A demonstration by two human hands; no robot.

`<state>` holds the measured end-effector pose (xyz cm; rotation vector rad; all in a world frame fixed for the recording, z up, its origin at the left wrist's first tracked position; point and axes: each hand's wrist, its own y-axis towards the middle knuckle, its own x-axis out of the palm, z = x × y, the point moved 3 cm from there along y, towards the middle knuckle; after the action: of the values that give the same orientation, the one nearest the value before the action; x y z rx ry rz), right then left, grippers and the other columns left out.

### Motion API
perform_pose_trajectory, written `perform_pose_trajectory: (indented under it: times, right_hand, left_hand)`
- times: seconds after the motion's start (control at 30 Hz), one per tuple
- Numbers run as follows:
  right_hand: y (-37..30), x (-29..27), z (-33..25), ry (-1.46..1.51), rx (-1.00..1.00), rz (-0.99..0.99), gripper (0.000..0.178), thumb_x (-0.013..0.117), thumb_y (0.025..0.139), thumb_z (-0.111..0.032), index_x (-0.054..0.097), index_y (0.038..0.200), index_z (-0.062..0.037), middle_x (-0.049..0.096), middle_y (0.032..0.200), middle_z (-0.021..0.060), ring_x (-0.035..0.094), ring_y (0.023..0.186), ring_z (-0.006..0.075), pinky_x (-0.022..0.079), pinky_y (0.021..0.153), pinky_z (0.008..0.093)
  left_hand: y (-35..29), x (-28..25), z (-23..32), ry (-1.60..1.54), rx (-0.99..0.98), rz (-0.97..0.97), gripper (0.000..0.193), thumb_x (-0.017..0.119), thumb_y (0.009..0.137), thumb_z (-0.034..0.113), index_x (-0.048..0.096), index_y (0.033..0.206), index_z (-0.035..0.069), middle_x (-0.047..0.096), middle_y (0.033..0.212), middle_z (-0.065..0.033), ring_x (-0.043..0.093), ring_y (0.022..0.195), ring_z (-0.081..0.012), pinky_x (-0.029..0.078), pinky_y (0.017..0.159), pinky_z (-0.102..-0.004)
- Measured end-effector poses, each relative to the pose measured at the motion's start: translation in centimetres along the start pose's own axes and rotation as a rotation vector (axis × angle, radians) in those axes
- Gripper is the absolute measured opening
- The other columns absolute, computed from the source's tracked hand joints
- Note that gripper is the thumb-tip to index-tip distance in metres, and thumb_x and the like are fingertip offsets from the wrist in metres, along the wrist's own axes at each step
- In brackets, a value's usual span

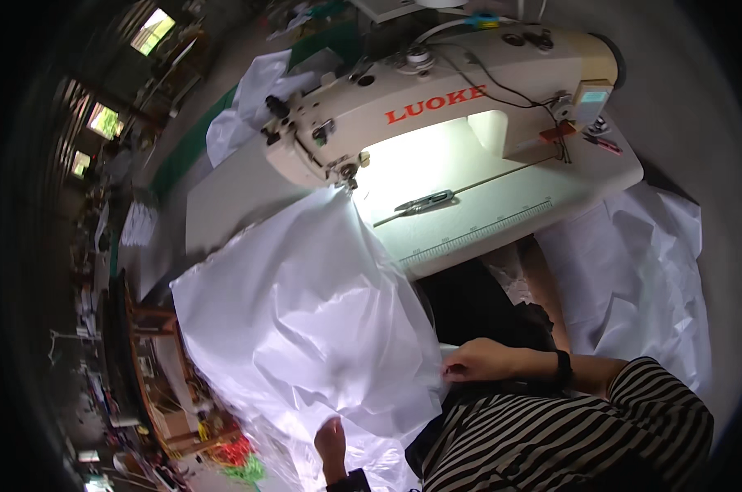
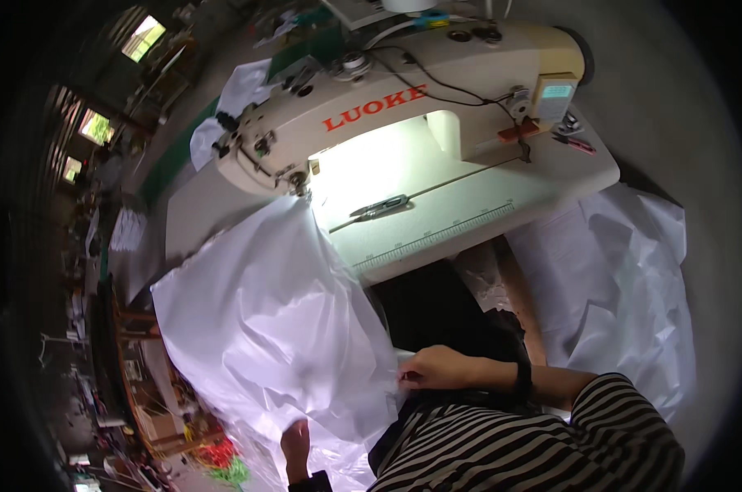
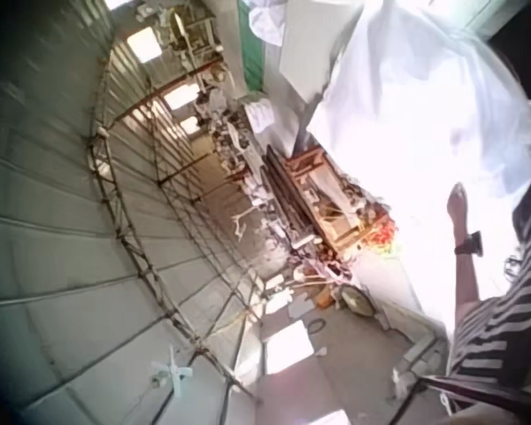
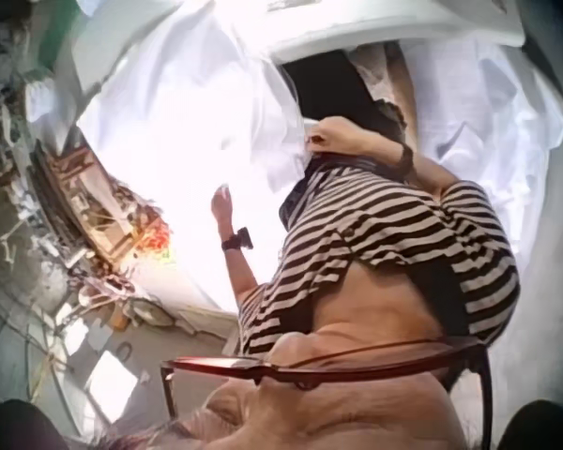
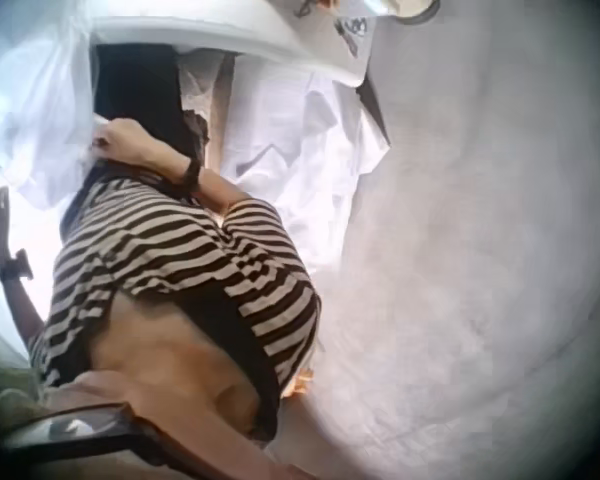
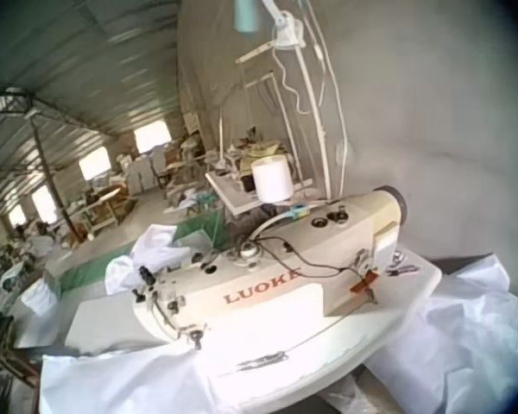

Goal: Sewing together large sheets of white plastic material using an industrial sewing machine.

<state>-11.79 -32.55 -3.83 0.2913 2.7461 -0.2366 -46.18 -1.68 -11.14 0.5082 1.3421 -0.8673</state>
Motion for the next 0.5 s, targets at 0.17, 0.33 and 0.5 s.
perform_pose_trajectory:
  times: [0.17,0.33,0.5]
  right_hand:
    - [-0.5,-2.5,-1.9,-0.124,-0.058,0.171,0.018,0.068,0.088,-0.024,0.067,0.089,-0.0057,0.065,0.077,0.0107,0.066,0.070,0.0282,0.052,0.064,0.0354]
    - [-1.3,-3.2,-4.6,-0.227,-0.118,0.316,0.020,0.072,0.085,-0.026,0.067,0.086,-0.0066,0.062,0.080,0.0063,0.066,0.070,0.0245,0.052,0.063,0.0342]
    - [-2.0,0.3,-5.2,-0.392,-0.087,0.354,0.021,0.073,0.083,-0.028,0.067,0.084,-0.0075,0.063,0.086,0.0058,0.066,0.070,0.0246,0.052,0.062,0.0353]
  left_hand:
    - [3.4,-9.0,24.8,-0.717,0.100,0.157,0.065,0.079,0.076,0.013,0.046,0.132,0.006,0.053,0.128,-0.0146,0.057,0.112,-0.0295,0.048,0.093,-0.0427]
    - [3.3,-9.3,28.8,-0.411,0.377,0.248,0.069,0.074,0.073,0.010,0.044,0.135,0.006,0.050,0.128,-0.0195,0.052,0.117,-0.0404,0.044,0.096,-0.0487]
    - [2.3,-8.9,21.7,-0.247,0.218,0.345,0.051,0.060,0.067,-0.002,0.061,0.116,0.010,0.054,0.113,-0.0120,0.054,0.104,-0.0338,0.043,0.089,-0.0464]
